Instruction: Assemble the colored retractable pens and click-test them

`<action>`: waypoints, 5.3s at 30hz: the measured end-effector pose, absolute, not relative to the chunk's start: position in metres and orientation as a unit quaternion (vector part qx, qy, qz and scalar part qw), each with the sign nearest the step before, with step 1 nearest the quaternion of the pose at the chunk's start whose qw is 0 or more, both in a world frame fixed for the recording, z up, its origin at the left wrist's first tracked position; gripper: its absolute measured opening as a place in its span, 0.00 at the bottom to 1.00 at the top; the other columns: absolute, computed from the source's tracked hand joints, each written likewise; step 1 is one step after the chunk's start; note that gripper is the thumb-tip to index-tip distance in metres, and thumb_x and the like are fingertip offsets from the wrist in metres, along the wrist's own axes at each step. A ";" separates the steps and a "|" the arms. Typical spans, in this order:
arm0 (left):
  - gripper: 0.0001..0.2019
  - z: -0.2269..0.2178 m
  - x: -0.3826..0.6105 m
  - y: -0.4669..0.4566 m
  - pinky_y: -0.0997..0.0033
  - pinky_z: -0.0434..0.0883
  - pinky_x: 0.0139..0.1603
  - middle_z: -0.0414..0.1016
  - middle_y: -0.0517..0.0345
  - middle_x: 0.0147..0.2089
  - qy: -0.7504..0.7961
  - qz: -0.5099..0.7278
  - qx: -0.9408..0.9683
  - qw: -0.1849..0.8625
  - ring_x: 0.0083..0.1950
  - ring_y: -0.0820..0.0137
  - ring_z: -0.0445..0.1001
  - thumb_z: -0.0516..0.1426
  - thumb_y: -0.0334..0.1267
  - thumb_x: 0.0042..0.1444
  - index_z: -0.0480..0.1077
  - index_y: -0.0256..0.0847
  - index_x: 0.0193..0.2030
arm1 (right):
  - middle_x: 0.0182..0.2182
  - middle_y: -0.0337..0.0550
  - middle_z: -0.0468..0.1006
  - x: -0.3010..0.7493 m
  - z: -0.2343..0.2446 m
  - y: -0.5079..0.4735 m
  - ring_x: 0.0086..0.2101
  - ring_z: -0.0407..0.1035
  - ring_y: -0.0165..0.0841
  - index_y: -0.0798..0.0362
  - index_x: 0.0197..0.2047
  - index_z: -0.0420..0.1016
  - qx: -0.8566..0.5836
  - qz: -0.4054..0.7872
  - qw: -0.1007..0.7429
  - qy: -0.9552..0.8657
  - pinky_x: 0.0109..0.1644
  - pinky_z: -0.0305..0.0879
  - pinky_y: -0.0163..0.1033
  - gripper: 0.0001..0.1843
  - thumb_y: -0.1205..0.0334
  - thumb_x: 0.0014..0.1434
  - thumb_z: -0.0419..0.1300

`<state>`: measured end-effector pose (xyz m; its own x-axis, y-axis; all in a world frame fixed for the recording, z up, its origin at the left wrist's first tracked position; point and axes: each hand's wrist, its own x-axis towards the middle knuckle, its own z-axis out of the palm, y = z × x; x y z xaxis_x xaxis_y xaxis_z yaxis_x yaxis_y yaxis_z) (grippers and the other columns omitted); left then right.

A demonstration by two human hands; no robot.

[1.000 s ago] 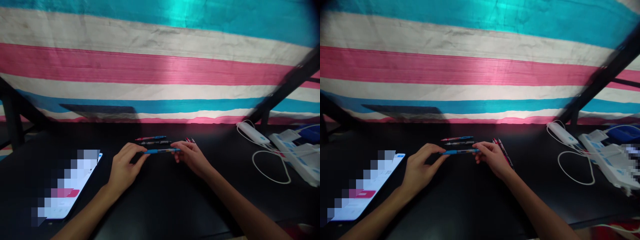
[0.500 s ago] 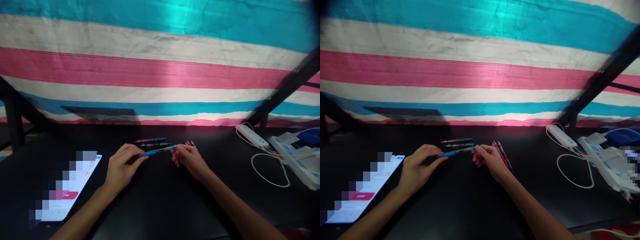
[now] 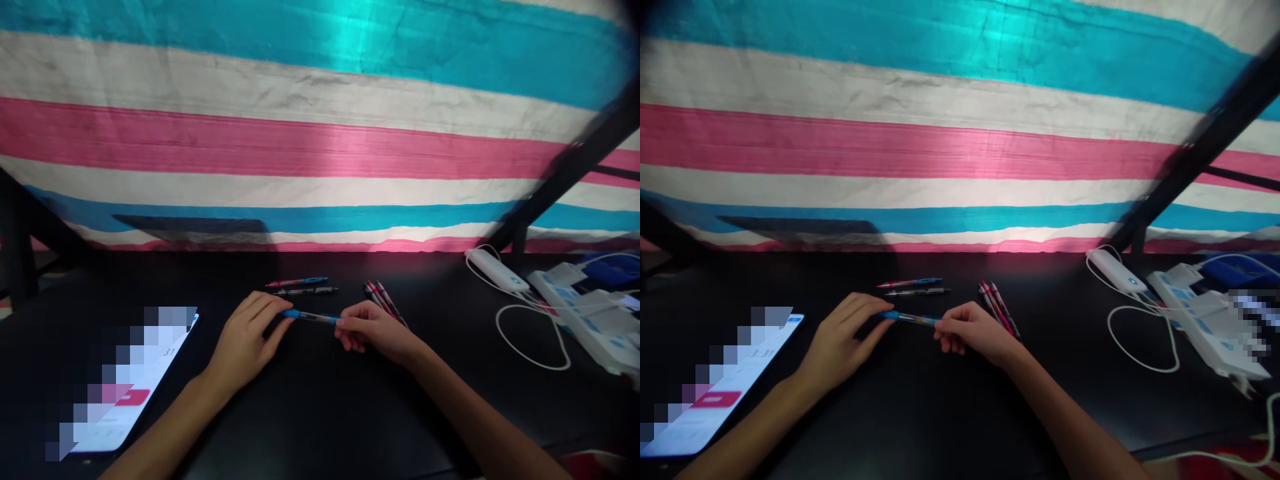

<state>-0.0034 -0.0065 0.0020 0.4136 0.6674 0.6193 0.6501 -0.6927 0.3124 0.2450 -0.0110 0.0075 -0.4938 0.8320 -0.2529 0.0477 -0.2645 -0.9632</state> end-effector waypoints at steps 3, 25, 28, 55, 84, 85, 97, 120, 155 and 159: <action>0.09 0.003 0.000 -0.009 0.61 0.66 0.43 0.72 0.50 0.42 0.406 0.296 0.863 -0.046 0.43 0.63 0.68 0.52 0.33 0.61 0.67 0.38 0.47 | 0.16 0.37 0.69 0.243 0.009 -0.012 0.16 0.57 0.22 0.60 0.27 0.74 -0.412 0.711 0.274 -0.499 0.18 0.49 0.28 0.21 0.48 0.57 0.59; 0.18 -0.010 0.008 -0.007 0.65 0.54 0.29 0.63 0.62 0.15 0.449 0.283 0.806 -0.263 0.22 0.70 0.62 0.55 0.36 0.57 0.60 0.41 0.16 | 0.13 0.31 0.57 0.218 0.002 -0.029 0.15 0.45 0.20 0.58 0.23 0.67 -0.360 0.868 0.188 -0.287 0.16 0.37 0.27 0.15 0.56 0.54 0.61; 0.18 -0.013 0.007 -0.006 0.65 0.55 0.30 0.66 0.61 0.16 0.472 0.255 0.809 -0.240 0.22 0.69 0.64 0.53 0.37 0.58 0.62 0.41 0.16 | 0.12 0.32 0.59 0.214 0.002 -0.033 0.14 0.47 0.20 0.57 0.22 0.68 -0.433 0.741 0.262 -0.442 0.17 0.40 0.29 0.16 0.55 0.54 0.62; 0.12 -0.002 -0.003 0.003 0.70 0.70 0.38 0.78 0.56 0.35 0.485 0.502 0.583 0.415 0.36 0.69 0.75 0.63 0.43 0.50 0.72 0.39 0.38 | 0.29 0.40 0.74 0.240 0.009 -0.010 0.28 0.69 0.29 0.53 0.39 0.73 -0.439 0.531 0.508 -0.518 0.26 0.65 0.32 0.13 0.58 0.50 0.66; 0.12 -0.001 -0.001 0.003 0.72 0.70 0.34 0.77 0.57 0.32 0.475 0.489 0.584 0.441 0.33 0.69 0.75 0.65 0.41 0.47 0.73 0.39 0.36 | 0.29 0.42 0.73 0.240 0.005 -0.009 0.28 0.68 0.29 0.55 0.37 0.74 -0.455 0.607 0.443 -0.478 0.24 0.62 0.30 0.14 0.53 0.53 0.63; 0.12 -0.002 0.000 0.003 0.72 0.69 0.35 0.77 0.58 0.32 0.473 0.489 0.584 0.442 0.33 0.70 0.75 0.65 0.41 0.47 0.73 0.40 0.36 | 0.30 0.41 0.73 0.240 0.005 -0.009 0.29 0.68 0.29 0.54 0.37 0.74 -0.446 0.598 0.456 -0.484 0.24 0.63 0.30 0.13 0.56 0.50 0.65; 0.13 -0.002 0.000 0.003 0.70 0.70 0.36 0.77 0.56 0.33 0.481 0.478 0.589 0.439 0.34 0.68 0.75 0.64 0.43 0.47 0.73 0.39 0.37 | 0.31 0.39 0.73 0.240 0.009 -0.010 0.28 0.69 0.28 0.52 0.41 0.72 -0.435 0.600 0.460 -0.489 0.24 0.62 0.29 0.17 0.57 0.47 0.68; 0.13 -0.002 -0.006 0.008 0.78 0.68 0.39 0.77 0.60 0.33 0.466 0.546 0.500 0.485 0.36 0.74 0.73 0.66 0.40 0.46 0.75 0.41 0.39 | 0.31 0.38 0.70 0.255 0.009 0.001 0.26 0.64 0.26 0.52 0.40 0.73 -0.418 0.548 0.578 -0.437 0.25 0.60 0.31 0.17 0.63 0.46 0.68; 0.13 0.000 -0.005 0.007 0.78 0.68 0.41 0.77 0.59 0.34 0.451 0.557 0.467 0.517 0.37 0.74 0.73 0.66 0.38 0.46 0.75 0.40 0.39 | 0.31 0.38 0.72 0.256 0.003 0.005 0.25 0.63 0.25 0.50 0.44 0.69 -0.410 0.572 0.575 -0.416 0.24 0.58 0.32 0.21 0.65 0.47 0.68; 0.12 0.000 -0.003 0.006 0.77 0.68 0.41 0.77 0.60 0.34 0.449 0.552 0.479 0.514 0.36 0.75 0.72 0.66 0.38 0.47 0.75 0.40 0.39 | 0.32 0.38 0.72 0.253 0.002 0.002 0.25 0.64 0.26 0.49 0.45 0.69 -0.415 0.564 0.565 -0.437 0.24 0.59 0.32 0.21 0.65 0.47 0.68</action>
<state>-0.0028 0.0059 0.0000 -0.0137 0.9977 0.0668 -0.1370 -0.0681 0.9882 0.2527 0.0016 0.0023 -0.0181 0.9995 0.0260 -0.2739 0.0201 -0.9615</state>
